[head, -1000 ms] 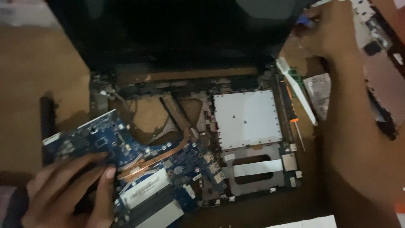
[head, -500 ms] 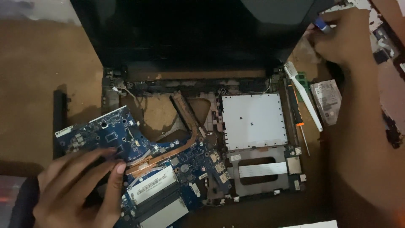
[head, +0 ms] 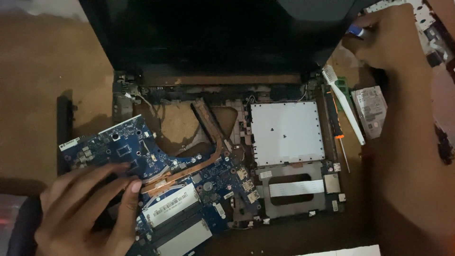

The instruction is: Disassembling a laptop by removing screws and lifting the motherboard from the casing.

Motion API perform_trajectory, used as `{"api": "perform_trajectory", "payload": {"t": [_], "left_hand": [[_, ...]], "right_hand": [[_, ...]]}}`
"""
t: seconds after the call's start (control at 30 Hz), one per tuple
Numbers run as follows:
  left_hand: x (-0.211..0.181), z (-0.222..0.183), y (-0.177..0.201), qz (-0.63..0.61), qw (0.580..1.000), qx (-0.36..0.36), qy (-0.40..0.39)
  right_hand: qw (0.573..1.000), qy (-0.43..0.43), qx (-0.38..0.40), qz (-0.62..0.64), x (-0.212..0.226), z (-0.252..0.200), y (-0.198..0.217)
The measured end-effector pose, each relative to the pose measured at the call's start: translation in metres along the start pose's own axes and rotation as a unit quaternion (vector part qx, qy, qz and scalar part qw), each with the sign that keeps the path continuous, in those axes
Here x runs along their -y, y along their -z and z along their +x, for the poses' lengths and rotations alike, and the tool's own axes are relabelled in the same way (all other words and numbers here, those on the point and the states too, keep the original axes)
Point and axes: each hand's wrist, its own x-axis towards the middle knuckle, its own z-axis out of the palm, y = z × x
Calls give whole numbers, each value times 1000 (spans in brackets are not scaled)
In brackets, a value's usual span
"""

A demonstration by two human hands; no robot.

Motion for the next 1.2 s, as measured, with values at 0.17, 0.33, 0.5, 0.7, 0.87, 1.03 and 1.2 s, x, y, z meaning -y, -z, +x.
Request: {"api": "perform_trajectory", "payload": {"t": [0.17,0.33,0.5,0.7,0.87,1.03,1.2], "left_hand": [[0,1,1,-5,1000,-3,-10],[6,-1,0,18,1000,12,-5],[0,2,4,-25,1000,4,-2],[10,-3,2,-14,999,-1,-33],[14,-1,10,-43,996,14,-71],[16,-1,7,-25,998,19,-53],[19,-2,6,-43,996,8,-79]], "right_hand": [[998,-45,31,-28,-10,-1,-5],[997,-81,8,-8,-24,-17,29],[988,-45,58,133,84,-12,99],[979,38,124,155,199,-41,81],[984,67,80,143,218,-46,74],[986,61,79,131,220,-49,76],[989,70,75,104,210,-59,67]]}}
